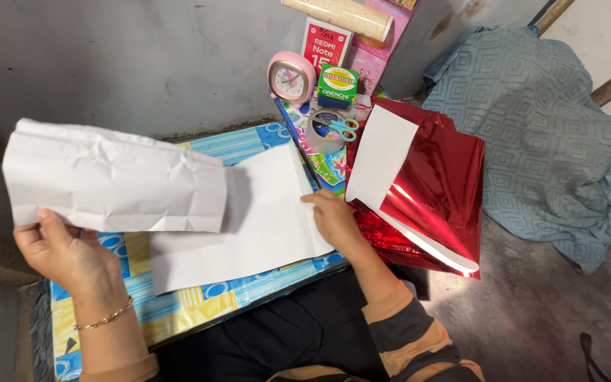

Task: The person wraps a small blue box using red metallic paper and white tissue paper. They fold the tissue around the box, place it on the red paper, fold the paper around the box, and secure the folds with clear tape and scissors.

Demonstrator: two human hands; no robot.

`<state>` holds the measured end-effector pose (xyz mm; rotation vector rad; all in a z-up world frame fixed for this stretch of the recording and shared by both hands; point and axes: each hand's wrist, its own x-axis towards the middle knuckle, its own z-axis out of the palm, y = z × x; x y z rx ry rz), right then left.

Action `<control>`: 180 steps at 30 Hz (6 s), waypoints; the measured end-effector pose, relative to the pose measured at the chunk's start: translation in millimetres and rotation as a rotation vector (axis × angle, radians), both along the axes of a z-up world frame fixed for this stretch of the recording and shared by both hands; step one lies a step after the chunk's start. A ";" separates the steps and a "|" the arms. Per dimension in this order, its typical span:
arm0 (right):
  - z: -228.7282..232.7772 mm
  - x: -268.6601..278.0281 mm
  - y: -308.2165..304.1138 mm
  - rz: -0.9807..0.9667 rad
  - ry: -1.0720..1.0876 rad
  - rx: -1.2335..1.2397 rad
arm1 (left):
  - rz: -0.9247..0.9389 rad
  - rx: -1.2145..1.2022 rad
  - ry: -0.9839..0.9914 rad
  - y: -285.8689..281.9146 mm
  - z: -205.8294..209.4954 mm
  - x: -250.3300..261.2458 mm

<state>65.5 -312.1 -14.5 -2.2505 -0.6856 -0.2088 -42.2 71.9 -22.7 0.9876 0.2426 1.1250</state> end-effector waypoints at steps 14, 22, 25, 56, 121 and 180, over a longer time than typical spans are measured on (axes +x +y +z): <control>70.1 -19.1 -178.6 -0.524 0.053 0.527 | -0.130 -0.094 0.089 -9.6 -53.0 18.0; 8.2 -17.4 -258.2 -0.758 -0.025 0.107 | -0.187 -0.175 0.127 -14.7 -70.3 22.8; 13.5 -25.5 -251.6 -0.831 -0.091 -0.161 | -0.200 -0.221 0.157 -19.6 -69.3 26.9; -50.1 23.3 82.7 -0.018 -0.102 -0.165 | -0.093 1.431 0.923 -90.2 -47.8 12.0; -58.1 -14.1 137.6 0.369 -0.021 -0.255 | -0.230 1.530 0.937 -97.2 -49.9 15.9; -47.7 73.4 41.8 0.084 -0.068 0.028 | -0.706 1.455 1.051 -24.1 3.2 -12.4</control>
